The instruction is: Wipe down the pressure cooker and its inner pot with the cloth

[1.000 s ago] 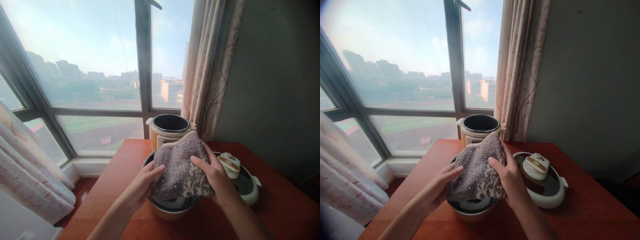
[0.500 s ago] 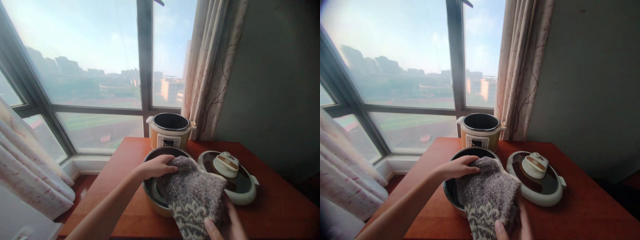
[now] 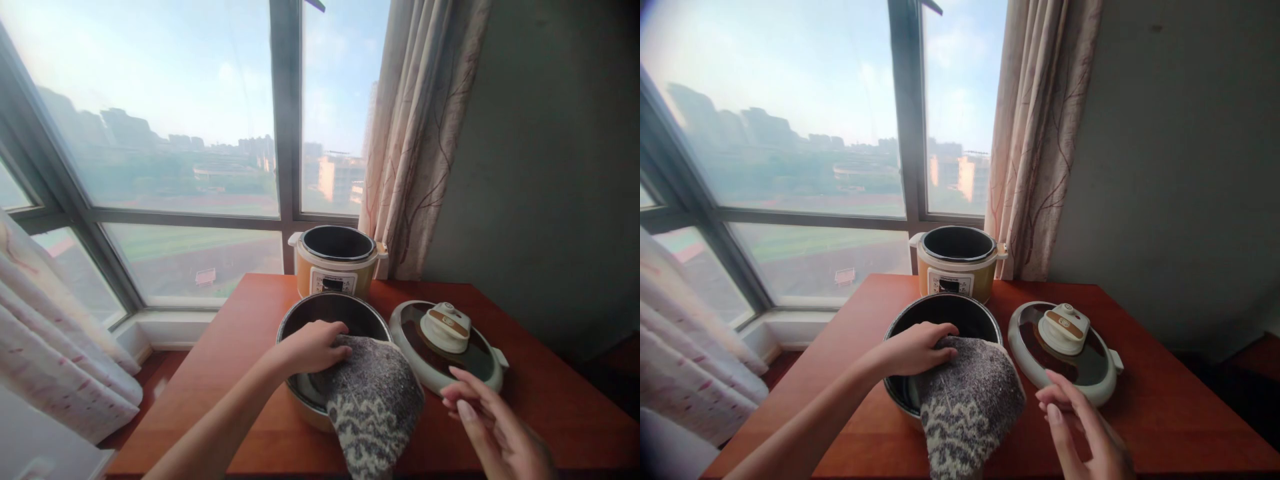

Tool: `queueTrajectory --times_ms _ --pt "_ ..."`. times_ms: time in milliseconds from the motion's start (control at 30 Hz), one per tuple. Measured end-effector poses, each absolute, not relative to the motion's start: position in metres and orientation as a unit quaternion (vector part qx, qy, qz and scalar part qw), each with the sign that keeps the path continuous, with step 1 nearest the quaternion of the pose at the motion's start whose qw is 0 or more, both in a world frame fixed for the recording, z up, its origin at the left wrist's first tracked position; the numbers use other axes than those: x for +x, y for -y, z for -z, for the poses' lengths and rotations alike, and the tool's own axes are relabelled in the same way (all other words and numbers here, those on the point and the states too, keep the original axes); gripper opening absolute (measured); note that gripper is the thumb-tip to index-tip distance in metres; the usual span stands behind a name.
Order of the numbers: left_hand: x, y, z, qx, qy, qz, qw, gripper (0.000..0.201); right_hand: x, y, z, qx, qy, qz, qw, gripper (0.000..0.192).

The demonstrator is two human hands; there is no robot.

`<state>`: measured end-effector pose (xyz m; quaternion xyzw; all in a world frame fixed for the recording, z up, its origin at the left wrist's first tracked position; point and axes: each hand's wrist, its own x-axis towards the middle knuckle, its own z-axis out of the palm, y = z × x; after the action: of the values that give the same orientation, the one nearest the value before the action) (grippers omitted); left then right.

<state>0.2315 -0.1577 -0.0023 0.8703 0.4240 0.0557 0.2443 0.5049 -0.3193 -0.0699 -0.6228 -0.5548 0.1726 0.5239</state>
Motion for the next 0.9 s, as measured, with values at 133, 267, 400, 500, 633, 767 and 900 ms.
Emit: queueTrajectory --times_ms 133,267,400,500,633,767,900 --pt "0.23 0.169 0.005 0.895 -0.385 -0.063 0.218 0.044 0.486 0.275 0.027 -0.444 0.807 -0.092 0.379 0.033" --pt "0.22 0.189 0.007 0.888 -0.418 -0.086 0.168 0.025 0.459 0.242 0.005 -0.361 0.891 -0.145 0.234 0.046" --pt "0.207 0.218 0.009 0.873 -0.454 -0.109 0.141 0.03 0.452 0.23 -0.003 -0.362 0.891 -0.223 0.158 0.057" --pt "0.198 0.237 0.011 0.878 -0.431 -0.145 0.15 0.031 0.453 0.234 -0.006 -0.352 0.894 -0.237 0.146 0.062" --pt "0.188 0.249 0.015 0.889 -0.372 -0.2 0.178 0.02 0.451 0.247 0.003 -0.332 0.912 -0.191 0.147 0.088" --pt "0.184 0.248 0.027 0.89 -0.358 -0.215 0.181 0.016 0.449 0.255 0.026 -0.333 0.924 -0.119 0.142 0.089" --pt "0.186 0.243 0.042 0.893 -0.372 -0.208 0.146 0.007 0.451 0.254 0.039 -0.327 0.923 -0.095 0.181 0.059"
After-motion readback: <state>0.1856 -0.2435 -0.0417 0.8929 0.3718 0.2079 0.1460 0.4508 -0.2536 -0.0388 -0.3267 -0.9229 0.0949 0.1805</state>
